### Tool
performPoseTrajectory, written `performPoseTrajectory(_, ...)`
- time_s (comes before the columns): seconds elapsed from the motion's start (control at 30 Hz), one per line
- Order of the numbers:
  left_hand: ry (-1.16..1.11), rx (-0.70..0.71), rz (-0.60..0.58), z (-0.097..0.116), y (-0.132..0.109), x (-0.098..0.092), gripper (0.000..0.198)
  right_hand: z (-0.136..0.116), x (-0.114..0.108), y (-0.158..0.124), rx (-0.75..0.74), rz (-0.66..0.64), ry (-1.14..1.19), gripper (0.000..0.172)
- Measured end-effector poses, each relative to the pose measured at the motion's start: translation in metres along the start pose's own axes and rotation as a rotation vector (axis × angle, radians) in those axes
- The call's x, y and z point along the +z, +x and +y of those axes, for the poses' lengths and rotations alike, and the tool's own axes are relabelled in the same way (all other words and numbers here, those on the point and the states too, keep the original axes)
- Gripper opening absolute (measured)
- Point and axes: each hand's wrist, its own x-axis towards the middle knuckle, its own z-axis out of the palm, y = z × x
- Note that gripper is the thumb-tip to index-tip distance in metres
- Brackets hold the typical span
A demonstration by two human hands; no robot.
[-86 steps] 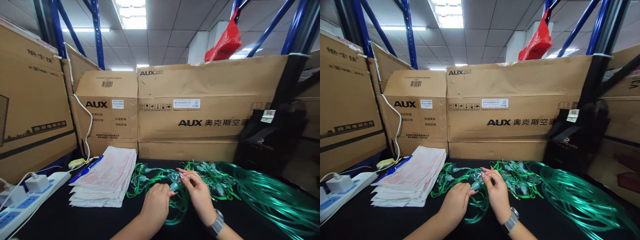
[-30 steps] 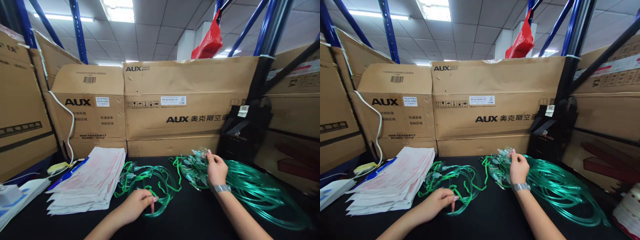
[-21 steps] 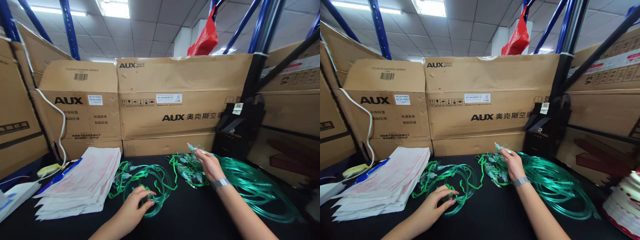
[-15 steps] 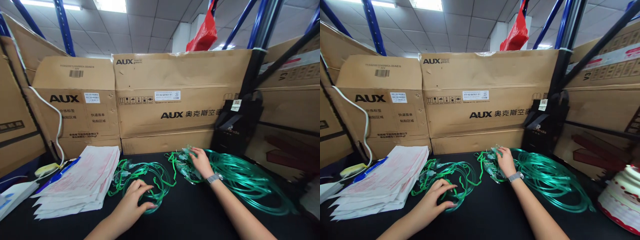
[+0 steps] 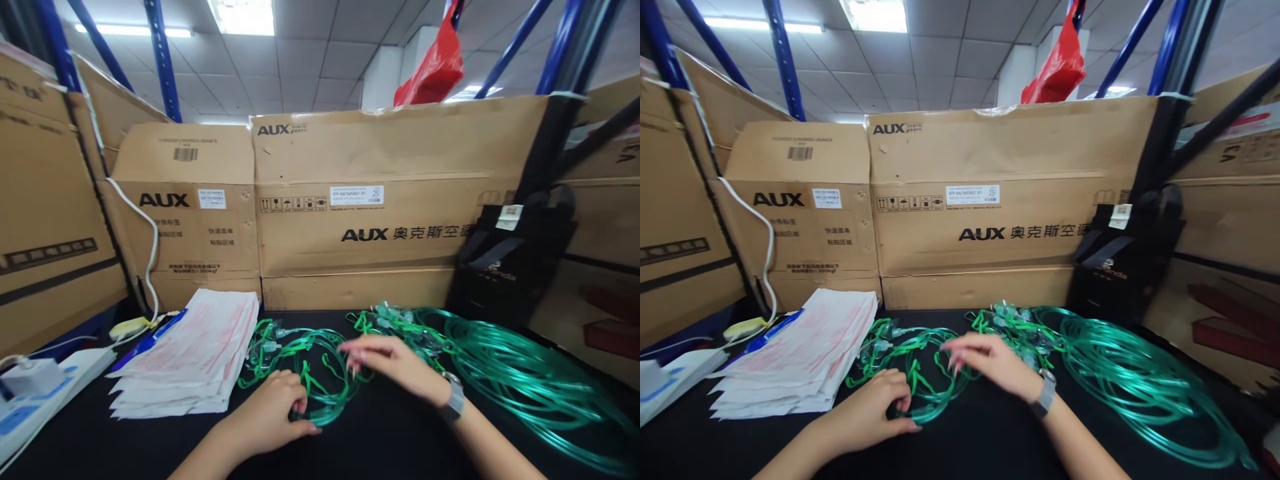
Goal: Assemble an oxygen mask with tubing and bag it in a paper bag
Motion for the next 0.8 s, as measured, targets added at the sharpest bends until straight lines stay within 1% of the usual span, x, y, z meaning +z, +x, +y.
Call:
performPoseTrajectory(0.03, 0.018, 0.011, 0.000, 0.002, 0.000, 0.000, 0.022, -0.007, 0.009, 0.000, 0.010, -0.138, 0.054, 0.030)
performPoseTrajectory(0.07, 0.034, 0.022, 0.000, 0.003, -0.001, -0.001, 0.018, -0.011, 0.017, 0.000, 0.014, -0.199, 0.055, 0.029)
performPoseTrajectory(0.1, 0.046, 0.032, -0.001, 0.005, -0.001, -0.001, 0.014, -0.013, 0.024, -0.001, 0.015, -0.218, 0.020, 0.028)
performPoseTrajectory(0.17, 0.060, 0.041, 0.001, 0.009, -0.003, -0.003, 0.009, -0.009, 0.031, -0.001, 0.016, -0.199, -0.091, 0.032)
performPoseTrajectory(0.23, 0.082, 0.046, 0.017, 0.013, -0.005, -0.005, 0.007, -0.002, 0.032, 0.000, 0.032, -0.198, -0.167, 0.036)
performPoseTrajectory(0.33, 0.111, 0.050, 0.071, 0.016, -0.007, -0.009, 0.007, 0.005, 0.027, 0.001, 0.060, -0.178, -0.217, 0.025)
performPoseTrajectory(0.4, 0.059, 0.017, 0.126, 0.015, -0.007, -0.013, 0.012, 0.007, 0.025, 0.001, 0.061, -0.128, -0.233, 0.021)
performPoseTrajectory(0.47, -0.081, -0.032, 0.217, 0.012, -0.005, -0.017, 0.015, 0.010, 0.026, 0.001, 0.049, -0.022, -0.235, 0.029)
performPoseTrajectory(0.53, -0.288, -0.082, 0.365, 0.008, -0.002, -0.023, 0.013, 0.016, 0.027, 0.002, 0.039, 0.137, -0.227, 0.043)
performPoseTrajectory(0.57, -0.436, -0.103, 0.458, 0.005, -0.001, -0.027, 0.010, 0.020, 0.027, 0.002, 0.040, 0.219, -0.219, 0.048)
performPoseTrajectory(0.63, -0.767, -0.125, 0.630, -0.001, 0.000, -0.037, 0.009, 0.029, 0.027, 0.003, 0.054, 0.350, -0.190, 0.050)
performPoseTrajectory(0.7, -1.028, -0.114, 0.742, -0.007, -0.001, -0.048, 0.013, 0.036, 0.027, 0.004, 0.074, 0.414, -0.154, 0.047)
performPoseTrajectory(0.73, -1.110, -0.099, 0.780, -0.010, -0.002, -0.054, 0.015, 0.038, 0.026, 0.004, 0.080, 0.427, -0.141, 0.045)
performPoseTrajectory(0.8, -1.198, -0.072, 0.851, -0.015, -0.005, -0.065, 0.017, 0.038, 0.026, 0.004, 0.084, 0.434, -0.129, 0.041)
